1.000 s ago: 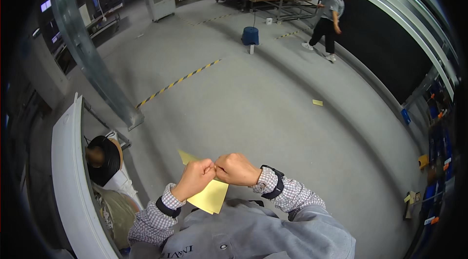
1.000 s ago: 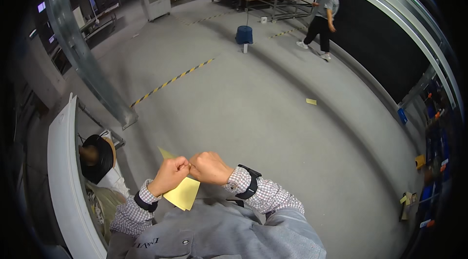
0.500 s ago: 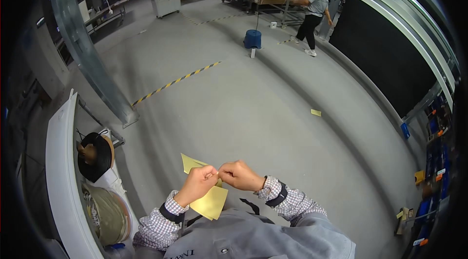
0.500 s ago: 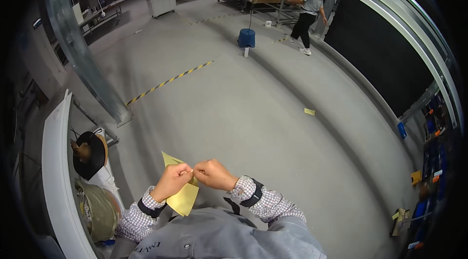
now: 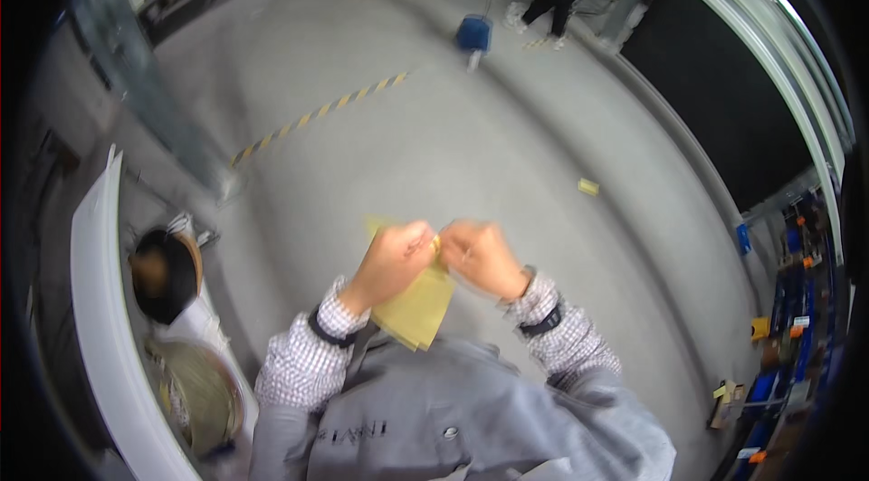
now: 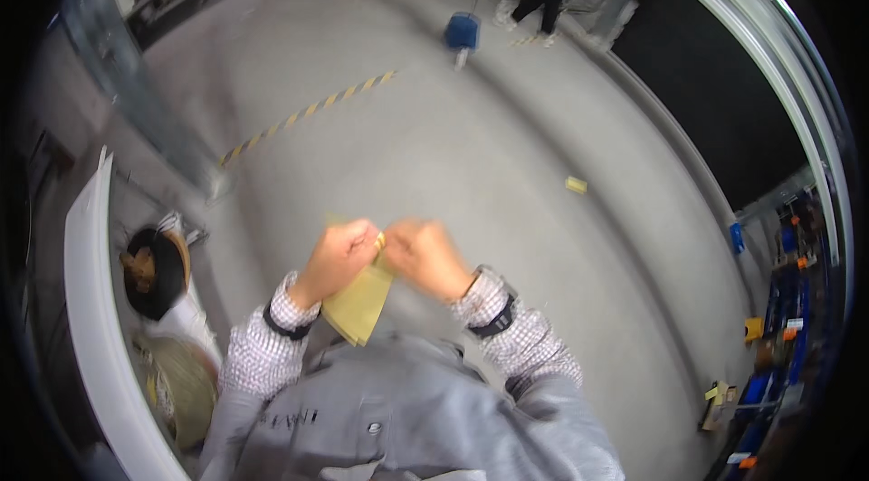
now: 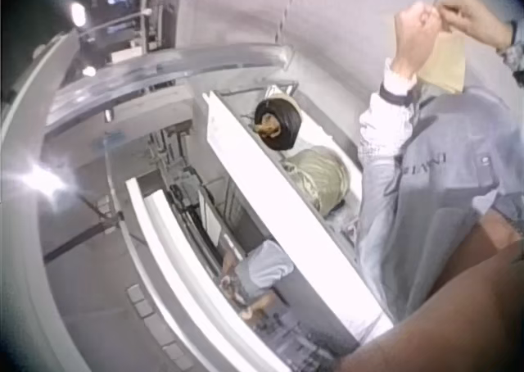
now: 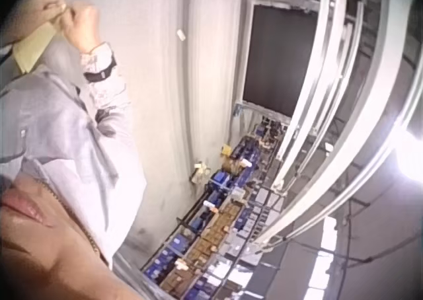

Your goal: The person repeatedly peels yellow adhesive labels from a stack and applies them to the underside of a white overhead fixture. They handle the labels one at a time, smoothing them onto the surface, and continue this process throughout the clip.

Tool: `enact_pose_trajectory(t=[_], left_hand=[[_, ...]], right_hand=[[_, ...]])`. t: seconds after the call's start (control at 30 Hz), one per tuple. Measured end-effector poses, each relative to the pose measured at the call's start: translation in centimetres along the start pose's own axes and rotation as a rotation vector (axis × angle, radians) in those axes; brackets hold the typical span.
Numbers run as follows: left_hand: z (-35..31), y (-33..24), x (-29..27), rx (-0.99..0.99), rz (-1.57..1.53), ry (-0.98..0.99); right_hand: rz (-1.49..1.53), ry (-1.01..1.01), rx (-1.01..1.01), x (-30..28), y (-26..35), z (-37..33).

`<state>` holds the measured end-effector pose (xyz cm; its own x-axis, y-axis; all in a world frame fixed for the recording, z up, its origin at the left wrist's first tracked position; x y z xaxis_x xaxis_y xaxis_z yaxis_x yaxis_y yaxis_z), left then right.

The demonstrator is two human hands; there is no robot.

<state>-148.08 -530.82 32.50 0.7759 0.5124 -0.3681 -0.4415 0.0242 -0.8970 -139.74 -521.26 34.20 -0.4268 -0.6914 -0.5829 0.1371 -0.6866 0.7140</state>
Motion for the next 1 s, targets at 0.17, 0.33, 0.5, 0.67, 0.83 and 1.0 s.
enact_pose_trajectory(t=[0.17,0.33,0.5,0.67,0.83,1.0], left_hand=[[5.0,0.1,-2.9,-0.161,-0.326,0.092],[7.9,2.0,-6.0,-0.251,-0.617,0.185],[10.8,3.1,-8.4,-0.304,-0.795,0.164],[12.5,4.2,-9.1,-0.326,-0.595,0.018],[14.0,4.4,-8.0,-0.341,-0.492,-0.090],[15.8,4.3,-6.9,-0.337,-0.401,-0.104]], right_hand=[[0.355,0.048,0.258,-1.0,-2.6,5.4],[0.301,-0.063,-0.178,-2.0,-2.7,11.5],[0.320,0.468,0.169,-0.6,-4.2,15.9],[0.462,0.154,0.264,-3.4,-7.3,19.4],[0.379,0.219,0.205,-5.2,-9.1,21.8],[0.303,0.271,0.127,-6.8,-10.5,22.8]])
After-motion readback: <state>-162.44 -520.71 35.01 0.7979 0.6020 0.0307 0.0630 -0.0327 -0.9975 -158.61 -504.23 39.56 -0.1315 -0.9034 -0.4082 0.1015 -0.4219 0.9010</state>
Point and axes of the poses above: each hand's wrist, its own z-axis towards the middle knuckle, its own x-axis out of the palm, y = z × x, the point moved 6 cm from there along z, towards the middle knuckle, and after that the axes turned 2 degrees about z, right-handed, at the moved point
